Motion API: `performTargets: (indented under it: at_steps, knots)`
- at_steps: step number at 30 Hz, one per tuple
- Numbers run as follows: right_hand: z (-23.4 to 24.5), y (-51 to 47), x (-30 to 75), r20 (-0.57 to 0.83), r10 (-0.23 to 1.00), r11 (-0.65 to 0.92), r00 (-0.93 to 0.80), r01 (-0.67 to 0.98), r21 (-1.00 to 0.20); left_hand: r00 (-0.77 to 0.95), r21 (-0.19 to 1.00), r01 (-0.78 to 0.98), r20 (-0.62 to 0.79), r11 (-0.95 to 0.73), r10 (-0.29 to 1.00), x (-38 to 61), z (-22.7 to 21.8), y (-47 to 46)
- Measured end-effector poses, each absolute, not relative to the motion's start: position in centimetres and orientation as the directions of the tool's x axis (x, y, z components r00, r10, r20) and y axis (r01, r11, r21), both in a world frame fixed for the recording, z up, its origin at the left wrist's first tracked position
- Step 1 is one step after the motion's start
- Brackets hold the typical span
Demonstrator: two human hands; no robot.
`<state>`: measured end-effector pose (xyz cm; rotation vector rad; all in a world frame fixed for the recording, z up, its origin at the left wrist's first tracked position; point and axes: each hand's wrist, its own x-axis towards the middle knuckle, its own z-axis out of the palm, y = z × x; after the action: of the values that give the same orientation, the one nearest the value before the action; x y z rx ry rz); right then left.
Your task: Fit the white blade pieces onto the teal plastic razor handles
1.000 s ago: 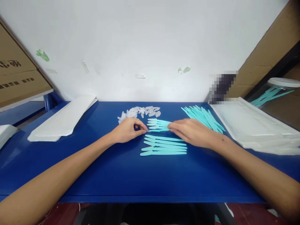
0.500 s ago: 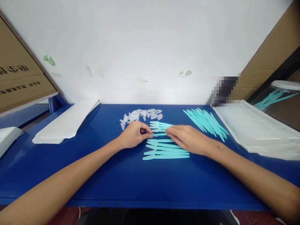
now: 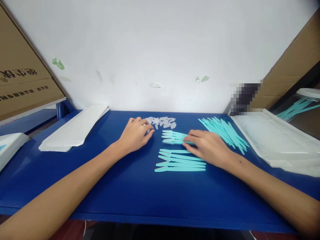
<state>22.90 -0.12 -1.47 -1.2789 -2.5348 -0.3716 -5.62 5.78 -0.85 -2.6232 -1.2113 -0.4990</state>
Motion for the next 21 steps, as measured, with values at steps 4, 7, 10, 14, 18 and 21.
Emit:
performTargets:
  at_steps: [4, 7, 10, 14, 18, 21]
  knots:
    - [-1.2, -0.7, 22.8, 0.456, 0.802, 0.456, -0.385, 0.888, -0.052, 0.585, -0.191, 0.808, 0.368, -0.557, 0.722, -6.9, -1.1, 6.5]
    - [-0.3, -1.1, 22.6, 0.401, 0.803, 0.525, -0.44, 0.842, -0.127, 0.618, -0.231, 0.785, 0.33, -0.574, 0.713, -6.7, -1.3, 6.3]
    - [0.7, -1.3, 22.6, 0.243, 0.742, 0.663, -0.625, 0.738, -0.125, 0.657, -0.207, 0.753, 0.3, -0.625, 0.692, -6.1, -1.3, 5.6]
    - [1.1, -1.1, 23.2, 0.08, 0.767, 0.639, -0.636, 0.751, -0.167, 0.744, -0.139, 0.662, 0.243, -0.737, 0.623, -5.6, -1.2, 5.1]
    - [0.8, -0.8, 23.6, 0.027, 0.817, 0.566, -0.576, 0.793, -0.225, 0.81, -0.069, 0.574, 0.196, -0.816, 0.553, -6.0, -1.2, 5.6]
    - [0.7, -0.7, 23.6, -0.005, 0.825, 0.542, -0.565, 0.794, -0.273, 0.816, -0.047, 0.565, 0.18, -0.824, 0.549, -6.3, -0.9, 5.9]
